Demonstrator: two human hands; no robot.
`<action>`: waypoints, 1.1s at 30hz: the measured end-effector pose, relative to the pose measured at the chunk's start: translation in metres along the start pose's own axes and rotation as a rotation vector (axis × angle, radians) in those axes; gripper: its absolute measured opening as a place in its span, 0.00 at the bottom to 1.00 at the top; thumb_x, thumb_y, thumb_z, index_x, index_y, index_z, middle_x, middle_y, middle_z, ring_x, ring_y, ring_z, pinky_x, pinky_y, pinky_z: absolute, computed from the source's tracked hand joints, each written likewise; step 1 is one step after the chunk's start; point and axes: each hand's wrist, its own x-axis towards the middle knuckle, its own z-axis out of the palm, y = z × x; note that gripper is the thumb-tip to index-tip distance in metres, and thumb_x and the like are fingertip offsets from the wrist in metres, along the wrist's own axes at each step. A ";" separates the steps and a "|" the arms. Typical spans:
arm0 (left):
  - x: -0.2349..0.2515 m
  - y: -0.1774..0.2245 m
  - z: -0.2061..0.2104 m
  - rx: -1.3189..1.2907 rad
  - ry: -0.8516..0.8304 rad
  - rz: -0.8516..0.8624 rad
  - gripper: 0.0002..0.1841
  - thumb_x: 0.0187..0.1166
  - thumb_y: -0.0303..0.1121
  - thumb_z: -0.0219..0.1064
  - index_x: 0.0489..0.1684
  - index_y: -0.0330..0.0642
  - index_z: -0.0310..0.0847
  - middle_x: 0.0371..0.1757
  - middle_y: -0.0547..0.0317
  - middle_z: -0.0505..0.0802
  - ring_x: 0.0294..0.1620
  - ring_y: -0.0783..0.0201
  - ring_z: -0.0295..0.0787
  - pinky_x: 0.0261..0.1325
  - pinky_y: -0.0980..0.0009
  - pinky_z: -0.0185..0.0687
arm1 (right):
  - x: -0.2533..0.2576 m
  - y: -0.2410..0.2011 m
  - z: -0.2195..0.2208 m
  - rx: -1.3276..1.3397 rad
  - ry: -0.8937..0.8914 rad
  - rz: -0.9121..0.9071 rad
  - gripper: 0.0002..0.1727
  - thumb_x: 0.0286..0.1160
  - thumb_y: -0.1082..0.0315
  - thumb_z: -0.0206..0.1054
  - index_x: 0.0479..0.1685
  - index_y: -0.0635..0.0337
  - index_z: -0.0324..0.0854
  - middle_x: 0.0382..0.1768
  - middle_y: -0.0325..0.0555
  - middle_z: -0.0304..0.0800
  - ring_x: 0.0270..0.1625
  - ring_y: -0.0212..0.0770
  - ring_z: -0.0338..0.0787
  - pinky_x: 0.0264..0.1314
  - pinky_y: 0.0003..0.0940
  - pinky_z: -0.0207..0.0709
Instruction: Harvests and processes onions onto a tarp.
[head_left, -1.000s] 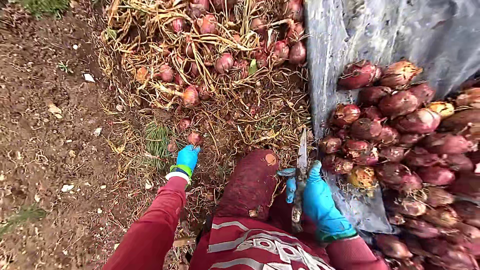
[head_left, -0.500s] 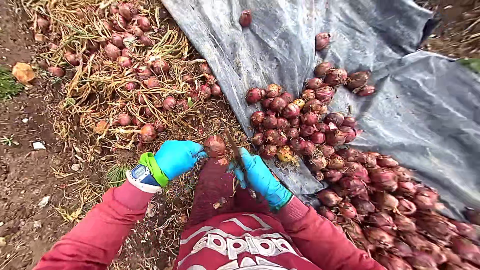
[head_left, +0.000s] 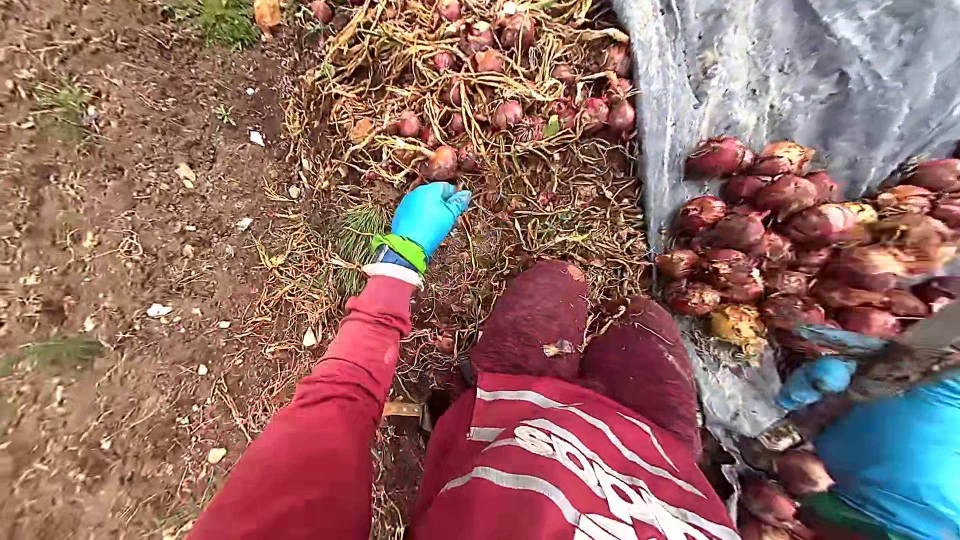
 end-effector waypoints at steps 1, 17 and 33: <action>-0.009 -0.048 0.013 -0.006 0.008 -0.152 0.21 0.83 0.57 0.66 0.52 0.50 0.92 0.45 0.54 0.97 0.52 0.51 0.94 0.61 0.38 0.85 | 0.004 0.009 -0.006 -0.032 -0.072 0.016 0.26 0.96 0.57 0.23 0.59 0.65 0.64 0.23 0.31 0.74 0.22 0.25 0.82 0.27 0.20 0.80; -0.020 -0.106 0.130 -0.131 -0.522 -0.636 0.39 0.70 0.65 0.76 0.66 0.38 0.83 0.47 0.38 0.93 0.41 0.43 0.93 0.50 0.41 0.89 | 0.123 0.106 0.102 -0.218 -0.311 0.470 0.54 0.80 0.26 0.13 0.42 0.59 0.80 0.15 0.46 0.80 0.14 0.45 0.81 0.16 0.45 0.82; -0.028 0.143 0.020 0.216 -0.486 0.349 0.38 0.59 0.73 0.77 0.54 0.49 0.91 0.42 0.54 0.96 0.49 0.53 0.94 0.58 0.42 0.87 | 0.056 0.044 0.081 -0.102 -0.604 0.016 0.51 0.78 0.20 0.32 0.37 0.58 0.87 0.12 0.44 0.78 0.10 0.40 0.78 0.13 0.38 0.78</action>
